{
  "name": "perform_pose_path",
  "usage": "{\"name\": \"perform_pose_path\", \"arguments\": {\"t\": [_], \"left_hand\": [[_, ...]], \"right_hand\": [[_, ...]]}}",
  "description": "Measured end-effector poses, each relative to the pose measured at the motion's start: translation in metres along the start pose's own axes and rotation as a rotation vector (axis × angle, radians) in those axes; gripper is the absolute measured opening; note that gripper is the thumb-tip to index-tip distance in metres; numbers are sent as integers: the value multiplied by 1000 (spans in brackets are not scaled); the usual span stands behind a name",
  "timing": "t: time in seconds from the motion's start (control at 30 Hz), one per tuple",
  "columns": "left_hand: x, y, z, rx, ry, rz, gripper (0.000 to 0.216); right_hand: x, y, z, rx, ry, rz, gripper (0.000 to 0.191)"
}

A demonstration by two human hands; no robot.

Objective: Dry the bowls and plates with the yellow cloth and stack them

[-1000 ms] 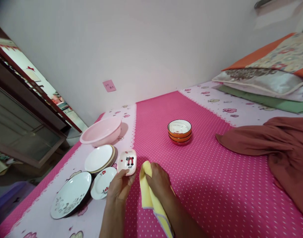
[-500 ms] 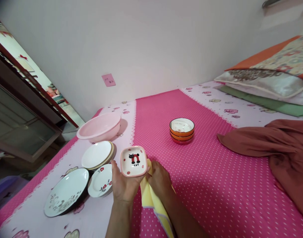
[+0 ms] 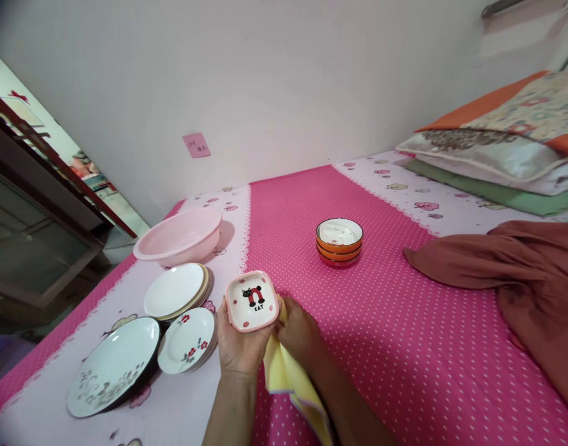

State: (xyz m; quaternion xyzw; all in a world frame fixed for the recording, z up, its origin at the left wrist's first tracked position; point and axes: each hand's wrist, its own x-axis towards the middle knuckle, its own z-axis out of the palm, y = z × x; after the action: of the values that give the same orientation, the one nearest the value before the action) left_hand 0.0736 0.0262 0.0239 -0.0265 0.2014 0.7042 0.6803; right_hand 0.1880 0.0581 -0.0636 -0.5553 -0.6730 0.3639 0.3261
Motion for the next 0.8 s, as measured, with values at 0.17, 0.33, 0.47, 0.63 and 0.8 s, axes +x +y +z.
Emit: {"name": "perform_pose_path", "arguments": {"t": [0.17, 0.33, 0.47, 0.63, 0.8], "left_hand": [[4, 8, -22, -42, 21, 11, 38], [-1, 14, -11, -13, 92, 75, 36], [-3, 8, -5, 57, 151, 163, 30], [0, -9, -10, 135, 154, 218, 29], [-2, -25, -18, 263, 78, 228, 34]], "right_hand": [[6, 1, -29, 142, 19, -117, 28], [2, -10, -78, 50, 217, -135, 26], [-5, -24, -103, 604, 264, -54, 33], [-12, -40, -88, 677, 375, -15, 30], [-19, -54, -57, 562, 293, -101, 25]]}}
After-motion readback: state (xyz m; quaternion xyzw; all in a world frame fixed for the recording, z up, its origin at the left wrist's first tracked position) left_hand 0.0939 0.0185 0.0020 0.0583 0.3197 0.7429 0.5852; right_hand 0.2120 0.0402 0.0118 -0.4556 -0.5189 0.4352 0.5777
